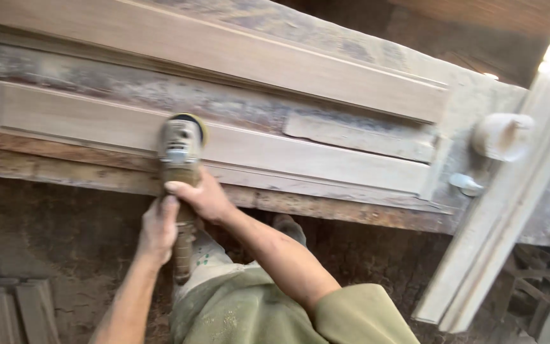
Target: Applying glue to wood planks and subsequently sanding them with a power sander.
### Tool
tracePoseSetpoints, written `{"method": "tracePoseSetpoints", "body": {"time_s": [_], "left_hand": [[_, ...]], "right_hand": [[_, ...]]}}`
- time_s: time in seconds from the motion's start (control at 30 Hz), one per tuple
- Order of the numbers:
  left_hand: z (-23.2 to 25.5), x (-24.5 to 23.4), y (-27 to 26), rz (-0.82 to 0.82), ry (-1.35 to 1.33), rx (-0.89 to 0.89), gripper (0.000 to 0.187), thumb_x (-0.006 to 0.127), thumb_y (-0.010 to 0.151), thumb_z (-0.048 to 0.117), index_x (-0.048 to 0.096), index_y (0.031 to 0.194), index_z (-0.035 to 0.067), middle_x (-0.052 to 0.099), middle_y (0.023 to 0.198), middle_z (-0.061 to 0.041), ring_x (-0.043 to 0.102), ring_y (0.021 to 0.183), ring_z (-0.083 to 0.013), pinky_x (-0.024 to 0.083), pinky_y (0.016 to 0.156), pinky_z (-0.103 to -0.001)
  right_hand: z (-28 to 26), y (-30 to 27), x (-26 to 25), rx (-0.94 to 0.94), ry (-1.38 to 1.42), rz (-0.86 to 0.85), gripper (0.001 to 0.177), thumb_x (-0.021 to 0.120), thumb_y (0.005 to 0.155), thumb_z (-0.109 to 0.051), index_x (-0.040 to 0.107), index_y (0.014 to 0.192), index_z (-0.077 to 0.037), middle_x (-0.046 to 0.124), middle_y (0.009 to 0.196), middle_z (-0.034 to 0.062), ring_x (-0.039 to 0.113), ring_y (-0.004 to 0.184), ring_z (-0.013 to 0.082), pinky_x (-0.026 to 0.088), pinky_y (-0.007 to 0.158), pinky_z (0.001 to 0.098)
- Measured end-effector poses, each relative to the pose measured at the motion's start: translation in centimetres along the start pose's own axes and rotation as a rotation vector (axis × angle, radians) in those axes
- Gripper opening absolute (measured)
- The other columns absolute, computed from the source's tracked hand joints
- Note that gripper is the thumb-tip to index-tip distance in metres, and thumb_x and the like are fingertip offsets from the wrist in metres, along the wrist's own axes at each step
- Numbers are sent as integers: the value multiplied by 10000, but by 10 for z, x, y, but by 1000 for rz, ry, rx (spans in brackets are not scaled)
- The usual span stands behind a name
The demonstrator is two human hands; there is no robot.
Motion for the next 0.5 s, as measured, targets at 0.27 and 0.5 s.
{"method": "tracePoseSetpoints", "body": {"time_s": [0.27,0.5], "left_hand": [[67,269,-142,-554,55,-8,511,587,975,309,624,1271,-106,792,1050,-187,762,1020,-277,613,965,-290],[50,331,-169,-767,569,160,528,701,677,517,633,1128,252,745,1058,-47,708,1098,-275,581,931,-439]], "right_hand": [[93,-182,-297,17,401,535,177,696,939,-205,709,1051,-69,695,756,54,693,582,166,611,563,346],[39,-259,-328,21,-10,584,472,773,872,-222,591,1261,-27,698,1064,167,650,941,234,571,815,457]]}}
Point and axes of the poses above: each hand's wrist, its own y-axis towards the middle knuckle, its own x-axis out of the palm, z = x × y, the point moved 4 cm from there along y, towards the middle knuckle
